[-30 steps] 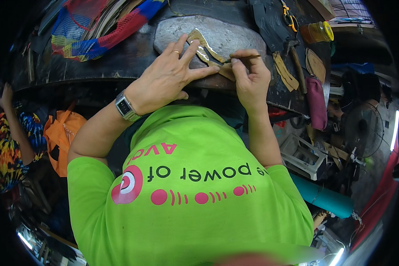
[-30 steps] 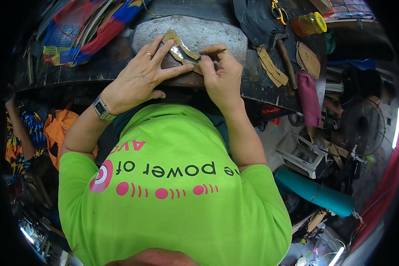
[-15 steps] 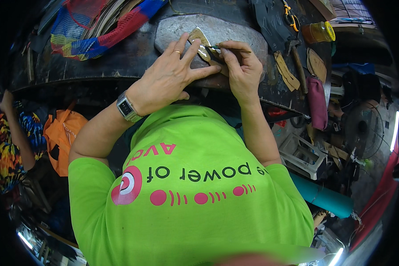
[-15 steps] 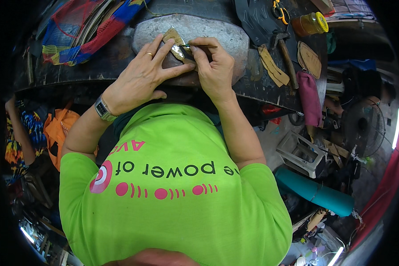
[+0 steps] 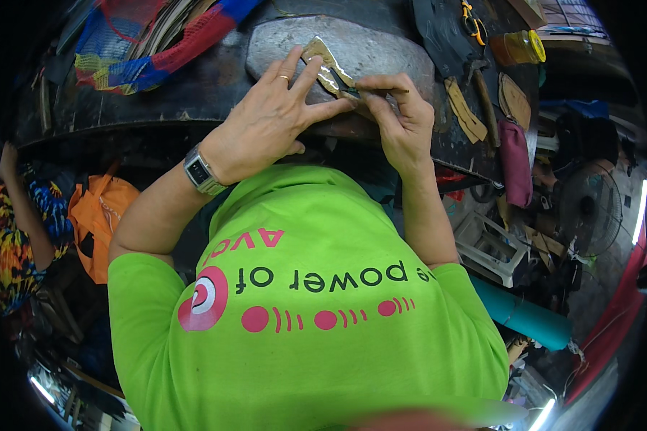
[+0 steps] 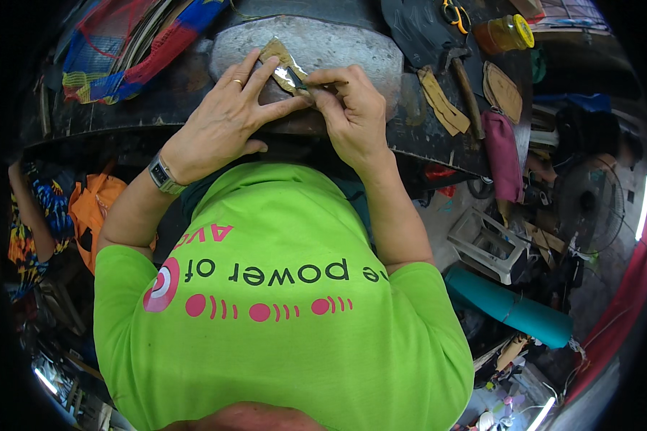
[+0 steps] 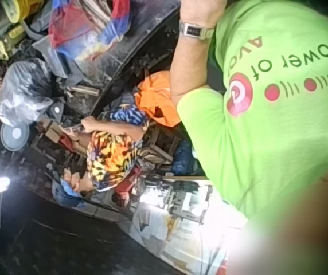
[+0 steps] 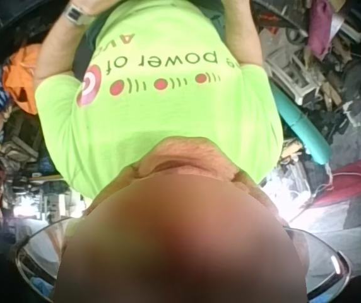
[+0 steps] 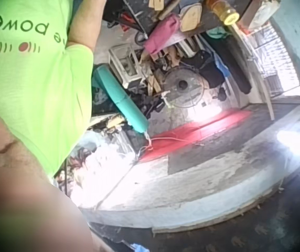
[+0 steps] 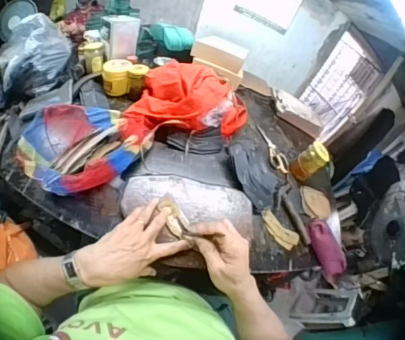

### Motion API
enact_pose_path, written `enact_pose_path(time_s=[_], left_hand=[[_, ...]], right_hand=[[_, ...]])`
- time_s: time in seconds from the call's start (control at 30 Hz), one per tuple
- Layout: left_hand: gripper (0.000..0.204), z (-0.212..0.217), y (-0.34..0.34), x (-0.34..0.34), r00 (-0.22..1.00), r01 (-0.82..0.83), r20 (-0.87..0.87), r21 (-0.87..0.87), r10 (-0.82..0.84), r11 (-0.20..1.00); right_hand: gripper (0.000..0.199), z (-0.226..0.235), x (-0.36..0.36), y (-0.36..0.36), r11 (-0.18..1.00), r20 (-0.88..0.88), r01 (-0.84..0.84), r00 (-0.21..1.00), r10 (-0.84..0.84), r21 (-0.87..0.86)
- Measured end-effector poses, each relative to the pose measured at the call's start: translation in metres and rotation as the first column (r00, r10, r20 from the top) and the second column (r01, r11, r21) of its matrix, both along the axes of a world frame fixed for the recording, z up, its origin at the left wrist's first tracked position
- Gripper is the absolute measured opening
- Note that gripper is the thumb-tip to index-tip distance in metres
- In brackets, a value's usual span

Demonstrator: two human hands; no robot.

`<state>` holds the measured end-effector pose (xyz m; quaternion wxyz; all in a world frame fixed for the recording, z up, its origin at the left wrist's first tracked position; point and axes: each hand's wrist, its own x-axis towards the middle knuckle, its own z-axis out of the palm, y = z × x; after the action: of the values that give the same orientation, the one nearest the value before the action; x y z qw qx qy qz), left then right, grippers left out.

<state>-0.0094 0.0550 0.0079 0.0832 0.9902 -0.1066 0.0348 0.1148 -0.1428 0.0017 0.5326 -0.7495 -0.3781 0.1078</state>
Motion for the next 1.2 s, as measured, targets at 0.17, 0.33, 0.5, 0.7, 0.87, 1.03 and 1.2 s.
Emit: enact_pose_path(time_s=[0.17,0.33,0.5,0.7,0.87,1.03,1.2], left_hand=[[0.102,0.0,-0.002,0.0,1.0,-0.018,-0.001,-0.019,0.018,1.0],[0.102,-0.001,-0.001,-0.002,1.0,-0.016,0.012,-0.007,0.016,1.0],[0.102,-0.003,0.001,-0.001,1.0,-0.009,0.019,-0.04,0.01,0.999],[0.099,0.001,0.001,0.0,1.0,0.001,0.028,-0.147,0.004,0.989],[0.1,0.002,-0.005,0.0,0.999,-0.026,0.036,-0.199,0.034,0.98],[0.103,-0.002,-0.003,-0.001,0.995,-0.057,0.066,-0.289,0.079,0.956],[0.102,-0.006,-0.004,-0.001,0.992,-0.078,0.072,-0.313,0.106,0.947]], right_hand=[[0.012,0.002,0.004,-0.004,0.995,0.121,0.084,0.989,-0.09,0.054],[0.011,0.004,0.005,-0.01,0.991,0.127,0.137,0.983,-0.137,0.002],[0.01,0.003,0.002,-0.002,0.979,0.024,0.196,0.98,-0.197,0.054],[0.02,0.017,0.021,-0.011,0.915,-0.232,0.19,0.966,-0.11,0.357],[0.016,0.015,0.017,-0.023,0.926,0.294,0.176,0.953,-0.076,-0.333],[0.023,0.007,0.014,-0.022,0.942,0.347,0.194,0.933,-0.092,-0.273],[0.033,0.011,0.008,-0.025,0.903,0.295,0.205,0.951,-0.092,-0.378]])
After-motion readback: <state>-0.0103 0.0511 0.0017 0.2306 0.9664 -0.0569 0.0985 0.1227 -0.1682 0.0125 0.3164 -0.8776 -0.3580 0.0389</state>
